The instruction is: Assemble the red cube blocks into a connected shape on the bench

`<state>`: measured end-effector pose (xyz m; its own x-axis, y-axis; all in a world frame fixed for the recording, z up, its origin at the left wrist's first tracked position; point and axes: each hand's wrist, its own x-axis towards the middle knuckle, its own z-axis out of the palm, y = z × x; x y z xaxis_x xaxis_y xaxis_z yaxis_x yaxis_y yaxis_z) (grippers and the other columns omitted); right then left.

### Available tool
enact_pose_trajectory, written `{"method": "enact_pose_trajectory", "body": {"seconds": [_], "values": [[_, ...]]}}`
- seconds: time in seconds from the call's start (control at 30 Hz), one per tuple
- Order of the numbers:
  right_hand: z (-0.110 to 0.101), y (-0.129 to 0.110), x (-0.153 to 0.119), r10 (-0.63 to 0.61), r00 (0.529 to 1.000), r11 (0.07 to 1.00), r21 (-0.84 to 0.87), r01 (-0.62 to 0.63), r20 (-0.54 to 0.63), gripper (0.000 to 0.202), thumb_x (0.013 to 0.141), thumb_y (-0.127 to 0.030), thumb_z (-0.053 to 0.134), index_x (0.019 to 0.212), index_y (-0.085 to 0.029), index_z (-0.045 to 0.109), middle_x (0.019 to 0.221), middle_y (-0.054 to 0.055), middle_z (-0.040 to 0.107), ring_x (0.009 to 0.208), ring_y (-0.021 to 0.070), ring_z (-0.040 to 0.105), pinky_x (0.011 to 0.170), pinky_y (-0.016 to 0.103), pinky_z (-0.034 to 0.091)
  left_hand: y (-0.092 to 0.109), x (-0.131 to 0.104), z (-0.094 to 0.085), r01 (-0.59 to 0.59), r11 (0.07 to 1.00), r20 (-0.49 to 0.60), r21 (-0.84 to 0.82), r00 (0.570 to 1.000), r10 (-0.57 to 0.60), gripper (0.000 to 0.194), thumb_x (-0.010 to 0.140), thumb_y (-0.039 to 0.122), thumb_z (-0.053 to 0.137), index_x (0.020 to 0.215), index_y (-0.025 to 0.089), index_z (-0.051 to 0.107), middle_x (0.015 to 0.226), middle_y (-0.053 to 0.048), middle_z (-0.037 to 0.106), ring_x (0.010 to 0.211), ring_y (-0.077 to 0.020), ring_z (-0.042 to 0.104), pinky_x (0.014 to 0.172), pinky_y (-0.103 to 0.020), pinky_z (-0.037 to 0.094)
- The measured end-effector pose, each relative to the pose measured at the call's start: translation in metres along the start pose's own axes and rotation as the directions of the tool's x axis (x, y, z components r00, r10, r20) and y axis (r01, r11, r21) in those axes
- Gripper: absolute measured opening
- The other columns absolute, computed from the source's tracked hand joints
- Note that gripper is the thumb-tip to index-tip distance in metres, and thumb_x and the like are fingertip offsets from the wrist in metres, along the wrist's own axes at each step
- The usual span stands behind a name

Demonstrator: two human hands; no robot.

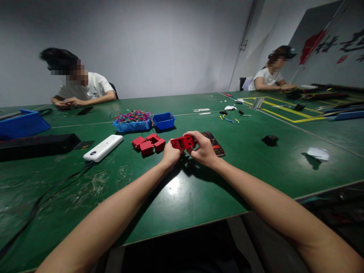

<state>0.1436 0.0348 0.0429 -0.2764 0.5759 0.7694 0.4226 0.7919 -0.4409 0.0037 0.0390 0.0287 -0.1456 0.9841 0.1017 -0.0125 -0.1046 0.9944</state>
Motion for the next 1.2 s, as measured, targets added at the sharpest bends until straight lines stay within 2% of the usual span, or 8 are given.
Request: {"method": "enact_pose_trajectory", "body": {"seconds": [0.27, 0.47, 0.6, 0.97, 1.2], "values": [[0.000, 0.004, 0.001, 0.042, 0.998, 0.999, 0.022, -0.043, 0.049, 0.045, 0.063, -0.008, 0.056, 0.106, -0.018, 0.060, 0.100, 0.007, 0.067, 0.078, 0.0163, 0.061, 0.066, 0.026, 0.047, -0.004, 0.001, 0.000, -0.050, 0.997, -0.037, -0.051, 0.998, 0.048, 0.034, 0.053, 0.006, 0.068, 0.084, 0.014, 0.058, 0.068, 0.003, 0.061, 0.058, -0.0102, 0.055, 0.057, -0.022, 0.046], [-0.002, 0.004, 0.001, 0.072, 0.987, 0.997, -0.036, -0.067, 0.142, 0.039, 0.066, -0.008, 0.056, 0.103, -0.020, 0.061, 0.091, 0.003, 0.068, 0.073, 0.0151, 0.060, 0.067, 0.024, 0.045, -0.014, 0.005, -0.002, -0.212, 0.977, -0.109, -0.003, 0.972, 0.210, 0.034, 0.057, 0.014, 0.069, 0.089, 0.014, 0.057, 0.080, 0.000, 0.062, 0.072, -0.0117, 0.057, 0.069, -0.023, 0.045], [-0.003, 0.006, 0.000, 0.093, 0.985, 0.992, -0.094, -0.080, 0.143, 0.043, 0.066, -0.007, 0.055, 0.106, -0.020, 0.061, 0.093, 0.004, 0.069, 0.075, 0.0166, 0.062, 0.068, 0.024, 0.044, -0.017, 0.005, -0.005, -0.283, 0.955, -0.137, 0.087, 0.946, 0.293, 0.042, 0.057, 0.016, 0.069, 0.096, 0.017, 0.055, 0.082, 0.001, 0.061, 0.072, -0.0120, 0.057, 0.071, -0.023, 0.044], [-0.007, 0.012, 0.001, 0.221, 0.962, 0.951, -0.255, -0.175, 0.163, 0.042, 0.064, -0.006, 0.056, 0.103, -0.021, 0.061, 0.082, 0.004, 0.068, 0.069, 0.0188, 0.061, 0.063, 0.026, 0.043, -0.009, -0.004, -0.005, -0.384, 0.890, -0.051, 0.248, 0.912, 0.408, 0.054, 0.060, 0.015, 0.067, 0.110, 0.018, 0.048, 0.097, -0.003, 0.059, 0.084, -0.0155, 0.057, 0.081, -0.027, 0.045], [-0.008, 0.016, 0.000, 0.222, 0.959, 0.948, -0.269, -0.171, 0.174, 0.042, 0.063, -0.007, 0.058, 0.103, -0.022, 0.061, 0.079, 0.002, 0.067, 0.066, 0.0175, 0.058, 0.061, 0.025, 0.041, -0.006, -0.007, -0.004, -0.409, 0.875, -0.056, 0.261, 0.898, 0.436, 0.053, 0.060, 0.014, 0.067, 0.109, 0.020, 0.049, 0.097, -0.002, 0.060, 0.085, -0.0153, 0.058, 0.081, -0.026, 0.045]]}}
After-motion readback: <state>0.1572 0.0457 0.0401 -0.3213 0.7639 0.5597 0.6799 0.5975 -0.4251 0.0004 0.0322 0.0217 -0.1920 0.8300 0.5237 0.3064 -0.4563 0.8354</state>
